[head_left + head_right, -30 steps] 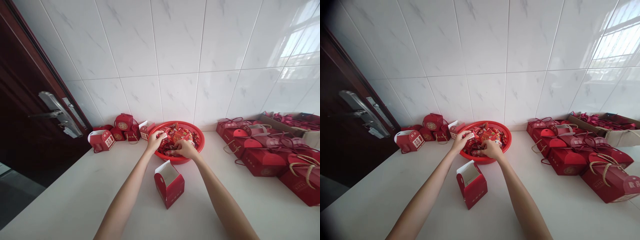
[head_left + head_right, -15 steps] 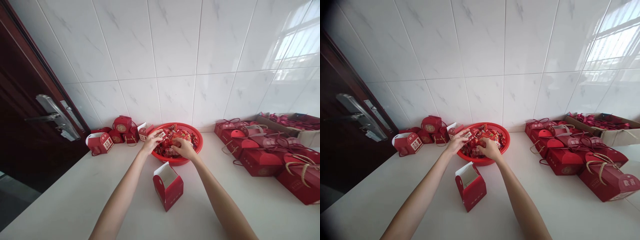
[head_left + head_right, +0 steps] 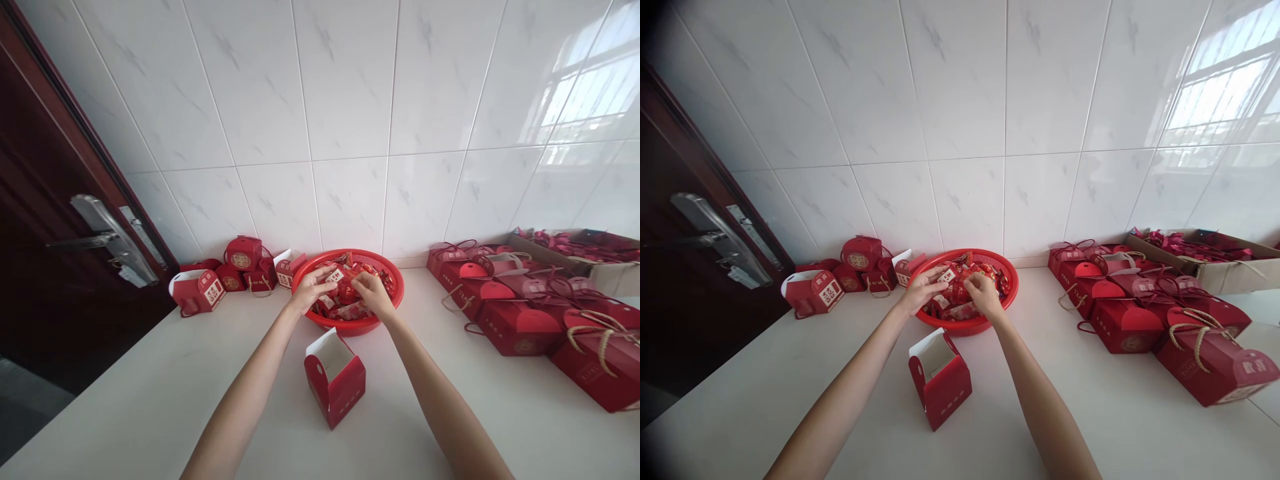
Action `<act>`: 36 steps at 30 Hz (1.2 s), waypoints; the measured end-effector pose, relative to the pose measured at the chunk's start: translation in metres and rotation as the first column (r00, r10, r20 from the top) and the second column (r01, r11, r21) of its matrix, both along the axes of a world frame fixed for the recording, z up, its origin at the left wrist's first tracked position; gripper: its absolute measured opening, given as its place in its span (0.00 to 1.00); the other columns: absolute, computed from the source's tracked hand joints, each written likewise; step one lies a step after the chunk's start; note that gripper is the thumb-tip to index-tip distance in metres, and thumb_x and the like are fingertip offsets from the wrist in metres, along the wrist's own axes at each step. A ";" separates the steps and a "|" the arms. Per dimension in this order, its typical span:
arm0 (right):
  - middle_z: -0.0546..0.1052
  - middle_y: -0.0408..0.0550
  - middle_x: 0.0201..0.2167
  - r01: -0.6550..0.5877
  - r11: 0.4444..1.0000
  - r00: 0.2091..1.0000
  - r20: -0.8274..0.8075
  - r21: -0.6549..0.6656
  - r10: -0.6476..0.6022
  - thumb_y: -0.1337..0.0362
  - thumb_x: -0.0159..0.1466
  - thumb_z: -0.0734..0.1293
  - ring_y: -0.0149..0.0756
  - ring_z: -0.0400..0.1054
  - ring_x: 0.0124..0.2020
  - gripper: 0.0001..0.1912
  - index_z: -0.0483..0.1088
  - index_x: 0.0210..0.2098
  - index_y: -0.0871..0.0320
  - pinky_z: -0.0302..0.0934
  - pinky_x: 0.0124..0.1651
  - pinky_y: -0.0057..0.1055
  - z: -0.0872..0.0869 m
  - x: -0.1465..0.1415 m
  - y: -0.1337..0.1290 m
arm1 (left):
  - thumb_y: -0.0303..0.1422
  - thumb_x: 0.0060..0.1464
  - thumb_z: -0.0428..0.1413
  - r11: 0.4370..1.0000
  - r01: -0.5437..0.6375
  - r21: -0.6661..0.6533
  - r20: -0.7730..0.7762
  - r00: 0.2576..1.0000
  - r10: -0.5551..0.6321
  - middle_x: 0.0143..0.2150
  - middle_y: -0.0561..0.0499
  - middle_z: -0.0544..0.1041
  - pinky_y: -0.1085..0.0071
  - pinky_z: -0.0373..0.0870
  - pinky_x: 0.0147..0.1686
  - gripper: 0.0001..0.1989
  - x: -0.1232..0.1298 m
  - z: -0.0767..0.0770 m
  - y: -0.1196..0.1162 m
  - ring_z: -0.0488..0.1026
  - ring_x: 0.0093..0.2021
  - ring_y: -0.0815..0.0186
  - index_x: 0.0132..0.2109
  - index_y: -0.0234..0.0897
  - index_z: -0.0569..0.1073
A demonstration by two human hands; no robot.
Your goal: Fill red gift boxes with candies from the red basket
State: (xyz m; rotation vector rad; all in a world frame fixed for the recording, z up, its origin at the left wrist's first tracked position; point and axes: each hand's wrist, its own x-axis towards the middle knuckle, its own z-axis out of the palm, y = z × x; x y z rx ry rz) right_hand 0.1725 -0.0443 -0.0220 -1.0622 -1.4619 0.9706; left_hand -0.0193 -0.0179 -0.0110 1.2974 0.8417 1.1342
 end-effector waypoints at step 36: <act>0.77 0.50 0.43 -0.134 0.991 0.978 -0.161 -0.020 0.129 0.48 0.53 0.74 0.44 0.73 0.48 0.26 0.70 0.45 0.56 0.68 0.50 0.40 0.002 -0.003 -0.003 | 0.33 0.35 0.70 0.948 -0.216 0.231 -0.003 0.975 0.223 0.48 0.48 0.80 0.60 0.69 0.56 0.25 0.001 -0.004 -0.003 0.73 0.55 0.55 0.44 0.37 0.76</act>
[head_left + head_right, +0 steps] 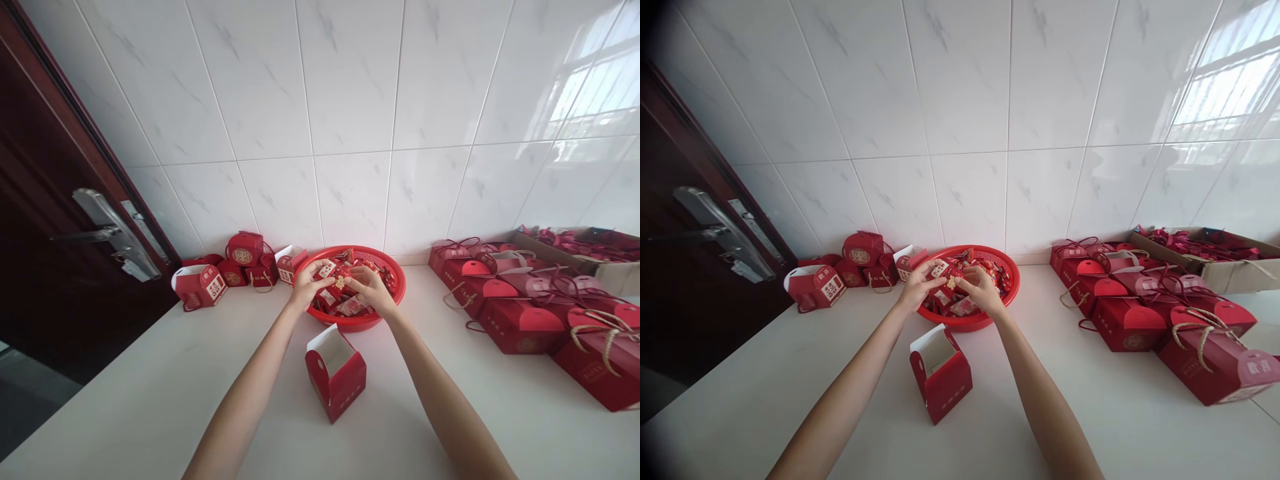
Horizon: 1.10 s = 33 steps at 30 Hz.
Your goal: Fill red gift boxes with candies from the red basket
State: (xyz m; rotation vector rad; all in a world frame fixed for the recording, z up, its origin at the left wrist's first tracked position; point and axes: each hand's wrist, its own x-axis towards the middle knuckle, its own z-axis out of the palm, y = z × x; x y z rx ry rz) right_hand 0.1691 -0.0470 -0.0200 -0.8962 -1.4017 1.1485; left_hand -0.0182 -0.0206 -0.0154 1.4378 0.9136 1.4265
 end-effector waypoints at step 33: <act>0.75 0.41 0.27 0.053 0.941 0.835 -0.502 -0.335 -0.226 0.59 0.45 0.75 0.36 0.71 0.33 0.12 0.71 0.25 0.55 0.67 0.33 0.29 0.007 -0.002 0.004 | 0.22 0.54 0.53 0.938 -0.347 0.012 -0.380 0.866 0.325 0.50 0.45 0.82 0.63 0.68 0.59 0.16 0.001 -0.009 0.012 0.76 0.54 0.59 0.47 0.35 0.79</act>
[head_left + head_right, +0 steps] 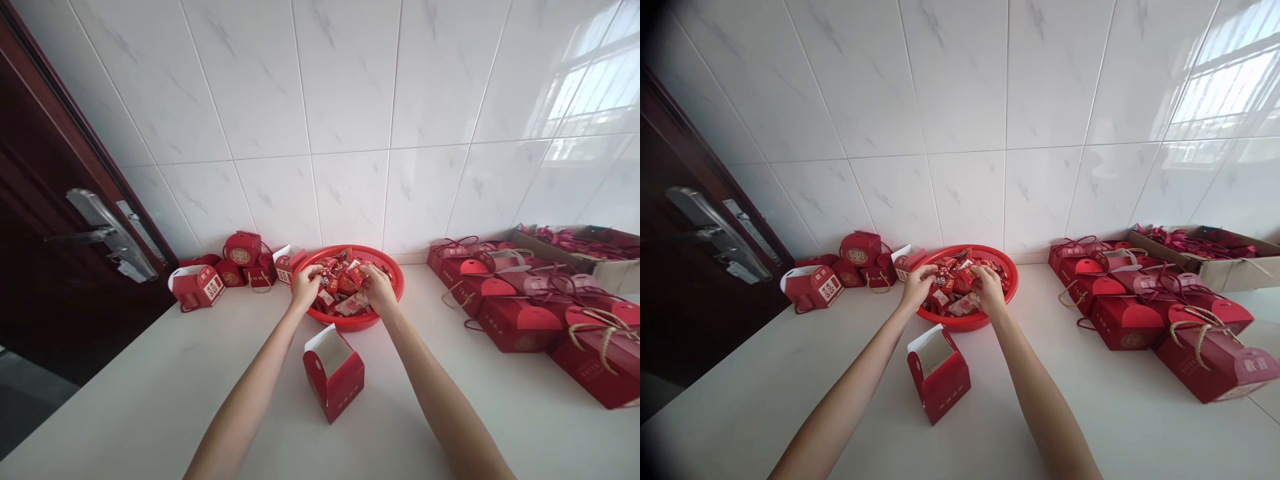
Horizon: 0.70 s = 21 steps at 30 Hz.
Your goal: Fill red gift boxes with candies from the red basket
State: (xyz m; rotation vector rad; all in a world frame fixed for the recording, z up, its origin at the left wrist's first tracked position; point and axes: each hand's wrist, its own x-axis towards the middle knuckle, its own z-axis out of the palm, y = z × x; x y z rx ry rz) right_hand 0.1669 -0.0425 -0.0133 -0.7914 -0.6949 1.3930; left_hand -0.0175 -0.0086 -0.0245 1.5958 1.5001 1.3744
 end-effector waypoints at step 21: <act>0.81 0.43 0.29 -0.113 0.993 0.990 -0.078 0.044 0.116 0.62 0.46 0.78 0.37 0.75 0.31 0.12 0.77 0.29 0.56 0.69 0.34 0.31 -0.002 0.001 0.001 | 0.32 0.49 0.63 0.989 0.072 -0.129 -0.358 0.927 -0.114 0.36 0.47 0.84 0.63 0.73 0.43 0.04 0.005 -0.003 0.003 0.80 0.41 0.54 0.33 0.38 0.81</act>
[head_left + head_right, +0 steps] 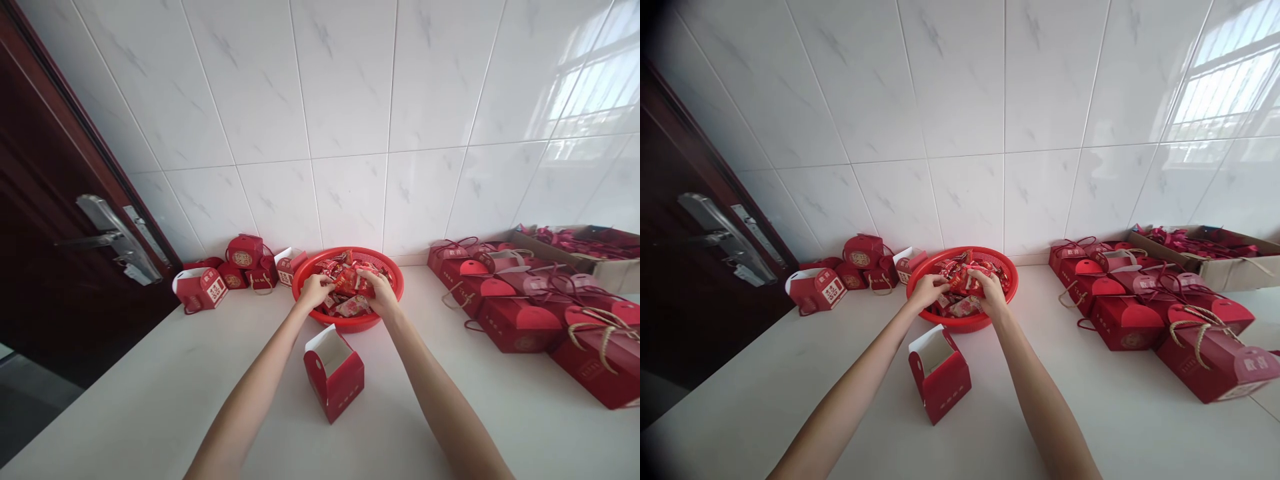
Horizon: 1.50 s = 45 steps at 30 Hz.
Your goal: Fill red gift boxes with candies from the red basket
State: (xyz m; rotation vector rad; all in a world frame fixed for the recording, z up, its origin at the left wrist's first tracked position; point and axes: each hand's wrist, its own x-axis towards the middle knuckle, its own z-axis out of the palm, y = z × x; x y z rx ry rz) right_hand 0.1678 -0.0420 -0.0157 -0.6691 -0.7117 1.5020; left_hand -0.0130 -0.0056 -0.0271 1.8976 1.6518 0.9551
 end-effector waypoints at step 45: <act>0.82 0.46 0.29 -0.075 0.997 0.997 0.011 0.020 0.075 0.60 0.46 0.79 0.43 0.78 0.35 0.15 0.76 0.30 0.58 0.73 0.39 0.39 -0.004 -0.002 0.002 | 0.42 0.56 0.55 0.986 -0.142 -0.093 -0.246 0.962 0.115 0.28 0.39 0.81 0.59 0.66 0.50 0.22 -0.004 -0.001 0.045 0.78 0.47 0.44 0.17 0.40 0.67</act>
